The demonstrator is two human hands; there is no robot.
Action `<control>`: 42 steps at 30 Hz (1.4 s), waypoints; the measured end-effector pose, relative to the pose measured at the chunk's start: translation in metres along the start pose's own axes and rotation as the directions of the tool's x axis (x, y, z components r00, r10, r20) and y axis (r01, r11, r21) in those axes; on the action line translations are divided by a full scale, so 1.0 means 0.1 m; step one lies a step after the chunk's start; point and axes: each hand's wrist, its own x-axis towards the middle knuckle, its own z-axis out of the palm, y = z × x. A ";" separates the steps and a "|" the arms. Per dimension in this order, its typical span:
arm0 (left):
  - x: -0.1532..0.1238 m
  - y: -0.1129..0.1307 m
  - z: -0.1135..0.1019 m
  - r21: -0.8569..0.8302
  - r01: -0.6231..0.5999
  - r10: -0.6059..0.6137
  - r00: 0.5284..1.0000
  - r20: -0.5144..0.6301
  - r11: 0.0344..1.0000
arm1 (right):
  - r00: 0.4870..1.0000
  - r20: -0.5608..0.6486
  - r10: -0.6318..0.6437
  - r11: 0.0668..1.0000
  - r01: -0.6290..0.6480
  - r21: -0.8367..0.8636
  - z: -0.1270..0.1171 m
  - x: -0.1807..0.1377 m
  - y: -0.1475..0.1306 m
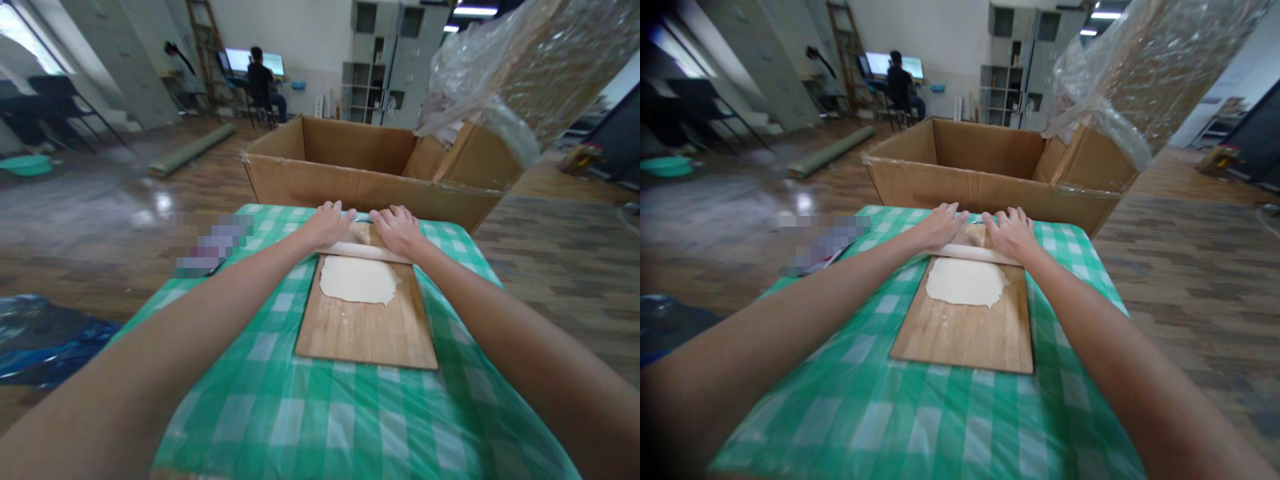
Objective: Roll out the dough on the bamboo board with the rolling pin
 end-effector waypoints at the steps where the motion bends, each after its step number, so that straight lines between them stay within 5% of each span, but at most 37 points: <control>1: 0.02 0.00 -0.02 -0.040 0.038 -0.040 0.998 -0.039 0.998 | 0.999 -0.011 0.041 0.999 -0.041 0.022 -0.01 0.01 0.00; 7: 0.01 0.04 -0.23 -0.137 0.145 -0.169 0.968 -0.185 0.980 | 0.996 -0.043 0.083 0.992 -0.079 0.096 -0.15 0.05 0.02; 15: -0.56 0.07 -0.26 -0.141 -0.148 0.141 0.988 -0.057 0.979 | 0.986 -0.036 -0.161 0.967 0.165 0.194 -0.25 -0.28 -0.10; 21: -0.77 0.12 -0.11 -0.083 -0.190 0.187 0.981 -0.048 0.978 | 0.986 -0.122 -0.112 0.972 0.134 0.194 -0.12 -0.56 -0.20; 27: -1.08 0.04 -0.28 0.004 0.076 -0.075 0.987 -0.140 0.997 | 0.987 -0.145 -0.071 0.974 0.100 0.203 -0.03 -0.61 -0.19; 33: -1.56 -0.48 -0.57 0.286 0.484 -0.426 0.872 -0.243 0.827 | 0.988 -0.146 -0.055 0.975 0.084 0.205 -0.01 -0.62 -0.19; 38: -1.59 -0.81 -0.48 0.284 0.550 -0.531 0.834 -0.148 0.785 | 0.987 -0.150 -0.055 0.976 0.084 0.201 -0.02 -0.62 -0.21; 42: -1.57 -0.75 -0.53 0.221 0.511 -0.470 0.857 -0.212 0.831 | 0.985 -0.158 -0.062 0.972 0.096 0.217 -0.01 -0.62 -0.20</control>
